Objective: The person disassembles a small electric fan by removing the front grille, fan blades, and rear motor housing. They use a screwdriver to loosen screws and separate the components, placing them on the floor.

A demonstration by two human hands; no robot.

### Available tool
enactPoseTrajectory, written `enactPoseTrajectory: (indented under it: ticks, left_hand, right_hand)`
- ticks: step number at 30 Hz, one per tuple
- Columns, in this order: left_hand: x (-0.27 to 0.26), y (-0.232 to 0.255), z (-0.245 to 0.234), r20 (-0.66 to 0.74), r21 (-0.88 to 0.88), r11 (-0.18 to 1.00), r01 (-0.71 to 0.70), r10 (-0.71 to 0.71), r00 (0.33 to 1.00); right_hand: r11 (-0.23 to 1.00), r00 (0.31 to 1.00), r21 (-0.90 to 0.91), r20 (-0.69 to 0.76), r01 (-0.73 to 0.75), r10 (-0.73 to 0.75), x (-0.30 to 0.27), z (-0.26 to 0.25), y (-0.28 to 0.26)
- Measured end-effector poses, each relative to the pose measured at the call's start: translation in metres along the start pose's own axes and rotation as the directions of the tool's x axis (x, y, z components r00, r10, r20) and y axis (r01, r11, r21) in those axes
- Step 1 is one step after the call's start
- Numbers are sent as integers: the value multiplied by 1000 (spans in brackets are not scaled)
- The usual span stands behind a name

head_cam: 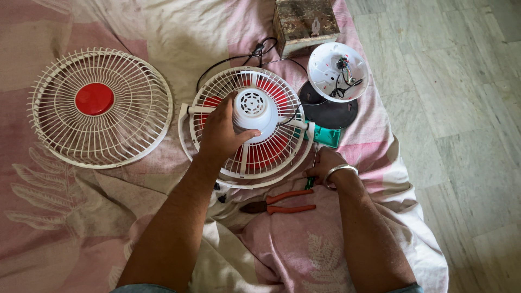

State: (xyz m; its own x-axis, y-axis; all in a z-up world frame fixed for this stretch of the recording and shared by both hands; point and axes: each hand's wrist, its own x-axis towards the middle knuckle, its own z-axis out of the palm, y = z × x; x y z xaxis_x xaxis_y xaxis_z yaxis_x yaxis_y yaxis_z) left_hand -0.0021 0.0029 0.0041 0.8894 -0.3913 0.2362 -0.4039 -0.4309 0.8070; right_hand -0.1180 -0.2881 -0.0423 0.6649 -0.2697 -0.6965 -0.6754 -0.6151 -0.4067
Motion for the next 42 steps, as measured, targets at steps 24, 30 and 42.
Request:
enactPoseTrajectory:
  ticks: [24, 30, 42]
  left_hand:
    - [7, -23, -7, 57, 129, 992, -13, 5, 998]
    - [16, -21, -36, 15, 407, 911, 68, -81, 997]
    - [-35, 66, -101, -165, 298, 951, 85, -36, 986]
  right_hand:
    - [779, 992, 620, -125, 99, -27, 10, 18, -19]
    - [752, 961, 625, -273, 210, -42, 11, 12, -33]
    - [579, 914, 713, -372, 394, -164, 51, 20, -4]
